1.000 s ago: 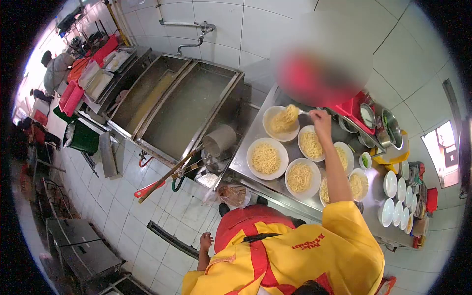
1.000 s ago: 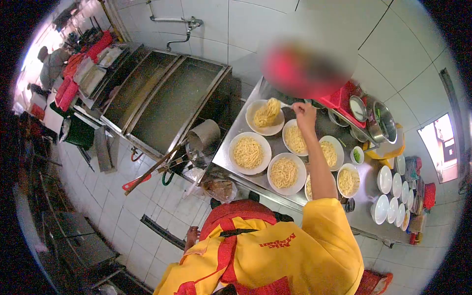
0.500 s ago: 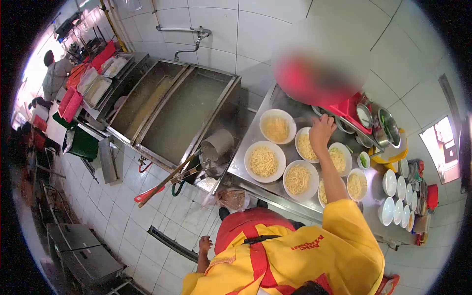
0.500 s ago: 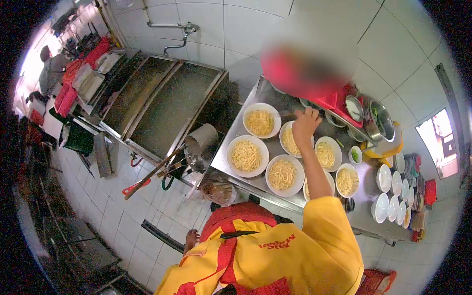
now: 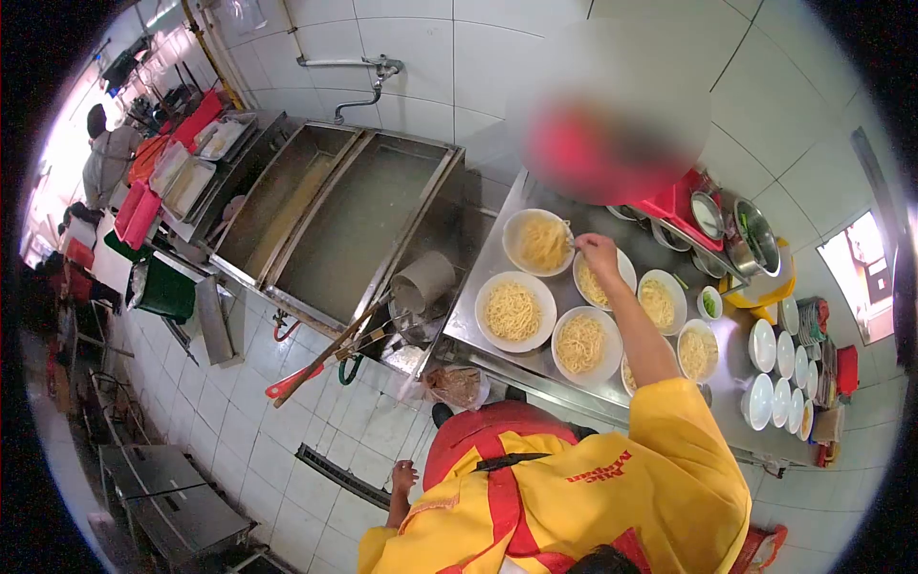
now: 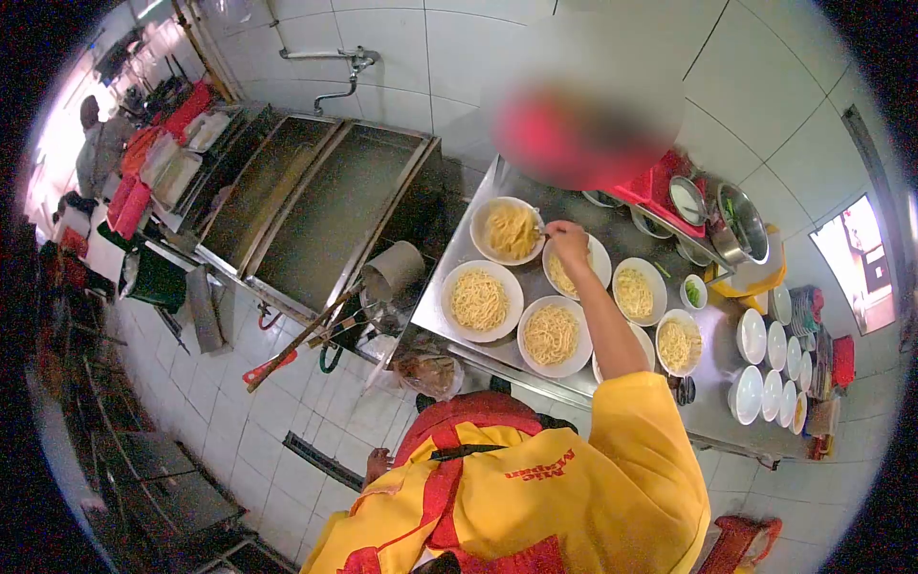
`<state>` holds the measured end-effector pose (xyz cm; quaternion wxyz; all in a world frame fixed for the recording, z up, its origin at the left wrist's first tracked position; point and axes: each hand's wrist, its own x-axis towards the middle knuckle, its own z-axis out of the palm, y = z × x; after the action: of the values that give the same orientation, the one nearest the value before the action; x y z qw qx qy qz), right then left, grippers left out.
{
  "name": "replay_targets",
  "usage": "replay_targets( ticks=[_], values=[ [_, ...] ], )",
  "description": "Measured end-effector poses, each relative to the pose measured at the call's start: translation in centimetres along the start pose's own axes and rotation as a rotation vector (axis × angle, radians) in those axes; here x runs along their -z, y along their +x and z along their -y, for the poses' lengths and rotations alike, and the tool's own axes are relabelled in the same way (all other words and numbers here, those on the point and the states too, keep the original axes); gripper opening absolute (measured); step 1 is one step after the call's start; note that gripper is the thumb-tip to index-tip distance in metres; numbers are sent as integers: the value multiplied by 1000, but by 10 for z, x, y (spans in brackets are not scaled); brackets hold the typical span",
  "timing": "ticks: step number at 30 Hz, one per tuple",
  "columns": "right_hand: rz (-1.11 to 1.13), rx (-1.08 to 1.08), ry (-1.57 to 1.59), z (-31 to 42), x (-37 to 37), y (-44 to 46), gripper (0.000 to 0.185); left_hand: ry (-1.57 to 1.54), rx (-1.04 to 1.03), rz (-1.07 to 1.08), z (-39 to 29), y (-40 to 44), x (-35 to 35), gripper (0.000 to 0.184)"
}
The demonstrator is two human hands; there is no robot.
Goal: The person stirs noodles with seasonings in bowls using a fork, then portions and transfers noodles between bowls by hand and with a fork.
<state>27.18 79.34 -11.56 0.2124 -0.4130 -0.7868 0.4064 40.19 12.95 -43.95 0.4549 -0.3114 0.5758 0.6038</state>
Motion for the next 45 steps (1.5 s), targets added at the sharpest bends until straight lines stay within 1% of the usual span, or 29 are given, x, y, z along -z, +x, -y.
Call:
replay_targets(
  ticks=[2, 4, 5, 7, 9, 10, 12, 15, 16, 18, 19, 20, 22, 23, 24, 26, 27, 28, 30, 32, 34, 35, 36, 38, 39, 41, 42, 44, 45],
  values=[
    [41, -40, 52, 8, 7, 1, 12, 64, -76, -43, -2, -13, -6, 16],
    [56, 48, 440, 11, 11, -2, 12, 129, -141, -94, -1, -21, -18, 16],
    [52, 37, 439, 8, 17, -6, 12, 147, -145, -103, 4, -21, -15, 16],
    [180, 18, 47, 7, 35, -7, 16, 205, -141, -93, 4, -14, -12, 15],
    [-341, 285, -763, 33, 64, -31, 15, 223, -163, -96, 4, -15, -10, 16],
    [-345, 284, -766, 45, 79, -37, 15, 228, -183, -104, 4, -15, -13, 17],
    [-552, 490, -872, 51, 105, -47, 15, 166, -175, -120, 2, -23, -21, 18],
    [-371, 454, -982, -16, 86, -55, 14, 425, -207, -105, -3, -20, -23, 18],
    [-377, 438, -990, -41, 86, -51, 14, 440, -203, -95, -4, -21, -18, 18],
    [-262, 144, -347, -48, 94, -45, 13, 389, -374, 61, -12, -24, -22, 18],
    [-297, 122, -177, -53, 103, -46, 14, 292, -244, -49, -16, -23, -27, 17],
    [-301, 117, -175, -52, 108, -46, 14, 298, -244, -48, -20, -20, -28, 17],
    [-230, 88, 108, -56, 119, -51, 14, 253, -134, -122, -28, -14, -25, 17],
    [-280, 108, -285, -87, 112, -46, 14, 234, -87, -97, -29, -3, -20, 16],
    [-293, 98, -289, -87, 114, -52, 14, 248, -87, -87, -27, 9, -7, 16],
    [-318, 67, -485, -74, 118, -55, 16, 190, -261, 221, -24, 27, 6, 17],
    [-219, 11, -42, -66, 128, -51, 20, 200, -25, -17, -35, 24, -3, 16],
    [-219, 2, -44, -65, 130, -52, 20, 205, -18, -19, -38, 16, -8, 16],
    [-292, 47, 384, -59, 129, -48, 11, 186, -68, 34, -51, 13, -12, 13],
    [-247, 1, 389, -53, 136, -63, 8, 319, -111, 9, -56, 5, -12, 12],
    [-378, 272, -915, -34, 156, -82, 12, 176, -27, 71, -58, 10, -11, 12],
    [-396, 171, -1072, -9, 164, -85, 14, 171, -28, 70, -56, 13, -9, 12],
    [-395, 178, -1073, 2, 162, -81, 14, 141, 20, 78, -54, 14, -7, 13],
    [-557, 378, -1019, 13, 151, -81, 18, 125, 75, 79, -46, 14, -4, 13],
    [-564, 418, -1160, -12, 125, -71, 18, 262, -10, 69, -40, 13, -6, 14],
    [-337, 367, -890, -26, 89, -79, 13, 404, -105, 71, -44, 14, -6, 15],
    [-342, 366, -892, -46, 85, -73, 13, 382, -123, 45, -46, 11, -4, 16],
    [-269, 19, -301, -84, 89, -48, 14, 322, -166, -5, -51, 10, -10, 17],
    [-307, 121, -226, -72, 104, -55, 13, 370, -205, -23, -50, 11, -11, 16]
  ],
)
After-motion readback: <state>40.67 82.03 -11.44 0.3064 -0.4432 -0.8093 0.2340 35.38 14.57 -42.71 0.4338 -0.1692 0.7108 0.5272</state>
